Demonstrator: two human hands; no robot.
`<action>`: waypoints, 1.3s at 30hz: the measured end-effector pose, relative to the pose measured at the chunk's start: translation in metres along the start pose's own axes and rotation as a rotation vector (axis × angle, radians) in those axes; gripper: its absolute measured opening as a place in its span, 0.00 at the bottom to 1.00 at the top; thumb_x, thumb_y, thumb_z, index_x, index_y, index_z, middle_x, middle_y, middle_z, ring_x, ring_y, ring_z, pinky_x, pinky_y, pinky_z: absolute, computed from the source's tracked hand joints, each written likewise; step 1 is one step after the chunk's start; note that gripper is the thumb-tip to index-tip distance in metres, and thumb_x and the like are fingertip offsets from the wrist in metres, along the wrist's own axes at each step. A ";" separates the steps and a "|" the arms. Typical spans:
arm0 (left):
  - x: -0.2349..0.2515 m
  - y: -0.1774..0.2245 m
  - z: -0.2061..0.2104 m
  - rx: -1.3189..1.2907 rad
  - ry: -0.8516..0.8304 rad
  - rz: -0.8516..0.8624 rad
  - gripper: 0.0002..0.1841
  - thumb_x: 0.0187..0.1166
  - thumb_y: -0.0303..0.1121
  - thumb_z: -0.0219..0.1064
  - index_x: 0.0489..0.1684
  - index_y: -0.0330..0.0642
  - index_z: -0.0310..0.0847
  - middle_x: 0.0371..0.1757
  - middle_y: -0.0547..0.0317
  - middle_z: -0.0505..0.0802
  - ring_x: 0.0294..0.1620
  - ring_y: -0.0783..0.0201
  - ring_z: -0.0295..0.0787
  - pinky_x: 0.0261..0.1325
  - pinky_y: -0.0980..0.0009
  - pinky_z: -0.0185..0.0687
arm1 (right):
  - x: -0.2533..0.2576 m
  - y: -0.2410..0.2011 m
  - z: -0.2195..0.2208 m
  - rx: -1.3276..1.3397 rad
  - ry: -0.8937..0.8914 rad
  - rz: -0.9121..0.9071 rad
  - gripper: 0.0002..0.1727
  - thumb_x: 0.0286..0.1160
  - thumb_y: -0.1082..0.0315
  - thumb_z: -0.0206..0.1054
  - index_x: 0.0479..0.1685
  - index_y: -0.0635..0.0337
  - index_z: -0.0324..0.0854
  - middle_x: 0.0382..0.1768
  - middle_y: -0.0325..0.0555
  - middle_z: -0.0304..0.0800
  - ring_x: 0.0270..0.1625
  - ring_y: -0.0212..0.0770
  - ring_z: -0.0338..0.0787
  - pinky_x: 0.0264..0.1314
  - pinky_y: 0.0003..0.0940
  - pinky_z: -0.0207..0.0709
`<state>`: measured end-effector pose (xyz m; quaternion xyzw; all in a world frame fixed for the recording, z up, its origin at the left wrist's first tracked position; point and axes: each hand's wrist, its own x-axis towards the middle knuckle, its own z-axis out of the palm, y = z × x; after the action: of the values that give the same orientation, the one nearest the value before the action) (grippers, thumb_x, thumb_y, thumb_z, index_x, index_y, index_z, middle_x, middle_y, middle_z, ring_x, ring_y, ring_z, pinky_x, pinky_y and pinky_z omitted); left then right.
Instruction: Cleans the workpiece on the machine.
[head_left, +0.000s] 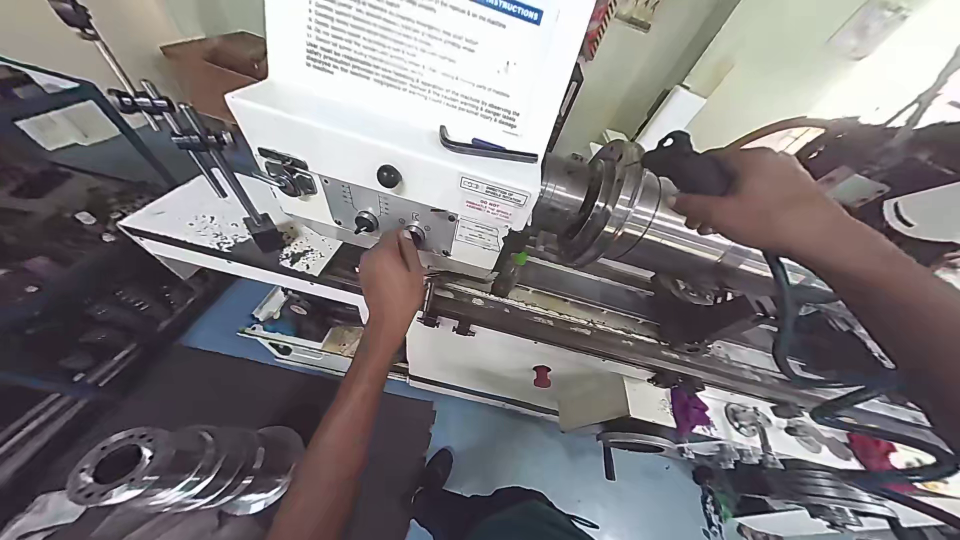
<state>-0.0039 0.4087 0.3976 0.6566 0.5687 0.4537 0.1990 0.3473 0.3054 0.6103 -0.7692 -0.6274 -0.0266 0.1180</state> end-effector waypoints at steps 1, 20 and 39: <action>0.001 -0.001 0.004 -0.173 0.003 -0.073 0.23 0.94 0.40 0.46 0.42 0.29 0.81 0.28 0.48 0.89 0.28 0.54 0.91 0.38 0.51 0.91 | -0.001 0.001 0.001 -0.002 -0.002 0.000 0.19 0.78 0.53 0.69 0.55 0.59 0.83 0.35 0.59 0.89 0.34 0.60 0.91 0.41 0.71 0.80; -0.003 -0.007 0.005 -0.298 -0.068 -0.097 0.14 0.88 0.38 0.62 0.45 0.31 0.81 0.32 0.44 0.90 0.28 0.52 0.91 0.39 0.47 0.90 | -0.020 0.015 0.003 0.077 0.082 0.088 0.17 0.79 0.55 0.69 0.54 0.59 0.83 0.35 0.59 0.87 0.34 0.60 0.88 0.39 0.70 0.78; -0.003 -0.010 0.000 -0.260 -0.110 -0.099 0.15 0.88 0.41 0.61 0.45 0.34 0.80 0.28 0.47 0.89 0.24 0.53 0.89 0.34 0.48 0.89 | -0.034 0.034 0.001 0.498 0.081 0.153 0.11 0.80 0.63 0.69 0.52 0.59 0.83 0.28 0.45 0.88 0.22 0.38 0.86 0.29 0.40 0.86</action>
<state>-0.0090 0.4087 0.3887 0.6204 0.5250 0.4765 0.3353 0.3728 0.2671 0.5983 -0.7601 -0.5493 0.1070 0.3302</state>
